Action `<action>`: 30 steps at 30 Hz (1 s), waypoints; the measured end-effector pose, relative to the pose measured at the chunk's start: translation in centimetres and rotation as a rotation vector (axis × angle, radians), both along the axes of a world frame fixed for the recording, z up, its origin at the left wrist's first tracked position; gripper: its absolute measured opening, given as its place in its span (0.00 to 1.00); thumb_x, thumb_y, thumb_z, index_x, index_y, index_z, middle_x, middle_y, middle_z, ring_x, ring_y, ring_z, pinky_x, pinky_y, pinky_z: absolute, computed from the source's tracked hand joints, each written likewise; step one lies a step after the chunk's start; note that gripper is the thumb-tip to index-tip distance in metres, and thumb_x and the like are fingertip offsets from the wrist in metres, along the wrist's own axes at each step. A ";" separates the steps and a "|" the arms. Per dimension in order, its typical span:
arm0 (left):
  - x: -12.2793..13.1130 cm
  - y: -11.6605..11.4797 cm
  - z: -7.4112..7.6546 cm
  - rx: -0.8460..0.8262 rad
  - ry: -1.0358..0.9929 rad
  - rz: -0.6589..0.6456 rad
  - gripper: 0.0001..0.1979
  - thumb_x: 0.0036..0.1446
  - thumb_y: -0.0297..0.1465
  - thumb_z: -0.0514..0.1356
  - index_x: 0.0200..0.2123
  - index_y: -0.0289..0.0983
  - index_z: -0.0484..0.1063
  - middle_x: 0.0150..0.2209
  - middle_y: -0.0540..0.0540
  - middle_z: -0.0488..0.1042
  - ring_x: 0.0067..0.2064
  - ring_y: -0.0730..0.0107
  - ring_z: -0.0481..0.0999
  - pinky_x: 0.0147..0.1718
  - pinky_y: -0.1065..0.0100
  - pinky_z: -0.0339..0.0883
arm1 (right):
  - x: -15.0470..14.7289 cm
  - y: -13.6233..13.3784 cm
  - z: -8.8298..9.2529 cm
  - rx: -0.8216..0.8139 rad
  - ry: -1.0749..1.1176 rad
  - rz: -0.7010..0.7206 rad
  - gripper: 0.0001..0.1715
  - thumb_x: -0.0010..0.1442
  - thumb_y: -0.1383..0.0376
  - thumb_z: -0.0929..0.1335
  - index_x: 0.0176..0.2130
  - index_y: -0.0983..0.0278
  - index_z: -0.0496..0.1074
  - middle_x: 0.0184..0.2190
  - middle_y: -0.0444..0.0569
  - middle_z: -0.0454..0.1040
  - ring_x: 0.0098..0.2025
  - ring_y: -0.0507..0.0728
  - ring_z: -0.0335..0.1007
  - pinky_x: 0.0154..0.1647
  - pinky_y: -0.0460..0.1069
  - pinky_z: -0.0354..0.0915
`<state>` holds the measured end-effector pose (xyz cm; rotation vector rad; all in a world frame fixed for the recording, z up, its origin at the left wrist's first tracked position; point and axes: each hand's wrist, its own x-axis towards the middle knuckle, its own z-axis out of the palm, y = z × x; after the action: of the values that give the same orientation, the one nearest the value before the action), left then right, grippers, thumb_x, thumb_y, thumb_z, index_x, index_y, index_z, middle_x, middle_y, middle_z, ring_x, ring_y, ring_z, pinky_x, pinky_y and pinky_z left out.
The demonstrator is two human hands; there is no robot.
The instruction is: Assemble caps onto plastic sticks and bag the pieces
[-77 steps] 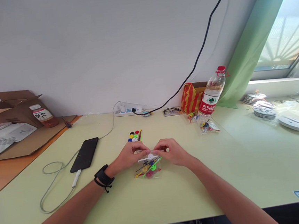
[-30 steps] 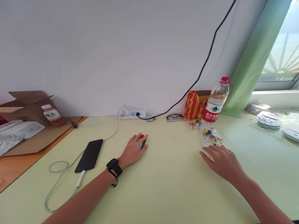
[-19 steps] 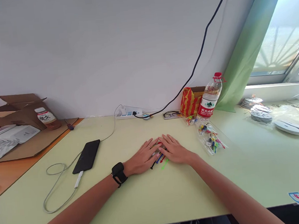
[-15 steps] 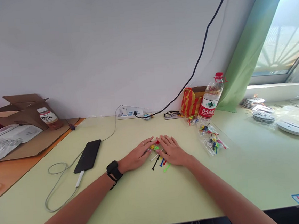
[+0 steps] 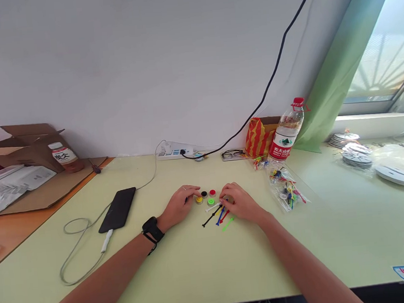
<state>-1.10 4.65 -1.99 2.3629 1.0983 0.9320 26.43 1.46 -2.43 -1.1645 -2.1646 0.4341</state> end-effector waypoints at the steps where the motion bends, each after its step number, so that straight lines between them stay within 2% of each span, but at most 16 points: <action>1: -0.1 0.1 0.0 0.013 -0.007 -0.007 0.20 0.62 0.19 0.50 0.40 0.41 0.81 0.53 0.45 0.80 0.57 0.58 0.75 0.59 0.51 0.68 | 0.3 0.0 0.2 -0.010 -0.005 0.010 0.05 0.65 0.62 0.70 0.40 0.57 0.79 0.43 0.50 0.78 0.49 0.61 0.72 0.53 0.57 0.69; 4: 0.2 -0.2 0.4 0.068 -0.018 -0.102 0.21 0.64 0.19 0.49 0.45 0.42 0.80 0.55 0.45 0.78 0.59 0.59 0.72 0.61 0.52 0.67 | 1.1 -0.1 0.8 -0.062 -0.016 0.081 0.06 0.63 0.59 0.72 0.40 0.55 0.81 0.45 0.50 0.78 0.50 0.60 0.72 0.53 0.56 0.69; 6: 0.7 -0.9 0.9 0.102 0.015 -0.179 0.20 0.67 0.23 0.51 0.53 0.44 0.78 0.58 0.46 0.77 0.61 0.60 0.70 0.62 0.52 0.66 | 1.2 -0.1 1.0 -0.099 -0.023 0.119 0.06 0.64 0.58 0.72 0.38 0.55 0.81 0.44 0.49 0.78 0.48 0.60 0.73 0.52 0.55 0.69; 8: 1.2 -1.6 1.4 0.123 0.074 -0.246 0.17 0.69 0.29 0.54 0.55 0.46 0.76 0.59 0.47 0.76 0.63 0.58 0.68 0.64 0.51 0.63 | 1.2 -0.1 1.1 -0.127 -0.025 0.127 0.08 0.65 0.58 0.71 0.36 0.56 0.81 0.43 0.50 0.78 0.47 0.60 0.73 0.51 0.55 0.69; 12: 1.6 -2.2 1.8 0.105 0.114 -0.230 0.12 0.67 0.32 0.57 0.49 0.45 0.79 0.57 0.48 0.78 0.63 0.55 0.68 0.65 0.49 0.61 | 1.6 0.2 1.1 -0.166 -0.033 0.117 0.11 0.66 0.57 0.69 0.35 0.58 0.78 0.41 0.50 0.78 0.45 0.60 0.73 0.49 0.56 0.69; 17: 1.2 -1.9 2.0 0.046 0.050 -0.168 0.09 0.64 0.32 0.59 0.43 0.44 0.80 0.50 0.45 0.81 0.59 0.53 0.70 0.60 0.47 0.65 | 2.9 0.9 0.7 -0.135 -0.087 -0.013 0.13 0.67 0.58 0.66 0.36 0.60 0.77 0.39 0.51 0.77 0.44 0.60 0.73 0.47 0.56 0.69; 21: 1.2 -2.2 2.3 0.030 0.040 -0.197 0.04 0.60 0.32 0.63 0.38 0.43 0.78 0.48 0.45 0.80 0.58 0.52 0.69 0.60 0.49 0.64 | 3.4 1.0 0.9 -0.082 -0.108 -0.108 0.11 0.66 0.61 0.66 0.36 0.60 0.77 0.39 0.52 0.78 0.43 0.61 0.73 0.47 0.57 0.69; 23: 1.3 -2.6 2.6 0.025 0.041 -0.229 0.02 0.58 0.33 0.65 0.34 0.42 0.77 0.48 0.44 0.80 0.57 0.52 0.70 0.60 0.50 0.64 | 3.4 0.6 1.5 -0.082 -0.063 -0.107 0.09 0.64 0.61 0.68 0.36 0.60 0.78 0.39 0.52 0.78 0.42 0.60 0.73 0.46 0.56 0.69; 25: 1.3 -3.0 2.9 0.023 0.051 -0.259 0.03 0.57 0.34 0.66 0.33 0.42 0.76 0.46 0.44 0.79 0.55 0.53 0.70 0.58 0.52 0.65 | 3.4 0.1 2.3 -0.160 -0.022 -0.018 0.09 0.62 0.59 0.70 0.35 0.61 0.79 0.37 0.51 0.78 0.38 0.58 0.72 0.40 0.53 0.69; 27: 1.4 -3.4 3.2 0.020 0.080 -0.279 0.04 0.56 0.35 0.66 0.34 0.42 0.76 0.44 0.44 0.79 0.52 0.54 0.71 0.56 0.54 0.66 | 3.3 -0.5 3.0 -0.299 -0.020 0.143 0.10 0.59 0.57 0.73 0.36 0.60 0.82 0.35 0.49 0.78 0.33 0.56 0.71 0.35 0.51 0.68; 30: 1.7 -3.9 3.5 0.015 0.115 -0.298 0.05 0.56 0.34 0.66 0.36 0.42 0.75 0.42 0.44 0.78 0.48 0.55 0.72 0.51 0.56 0.68 | 3.3 -1.2 3.6 -0.448 -0.054 0.317 0.10 0.56 0.57 0.75 0.37 0.60 0.84 0.36 0.49 0.78 0.34 0.56 0.72 0.34 0.50 0.68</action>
<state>0.56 0.77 1.51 2.5281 0.7487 0.7089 29.69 0.26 1.20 -1.0620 -2.3795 1.0817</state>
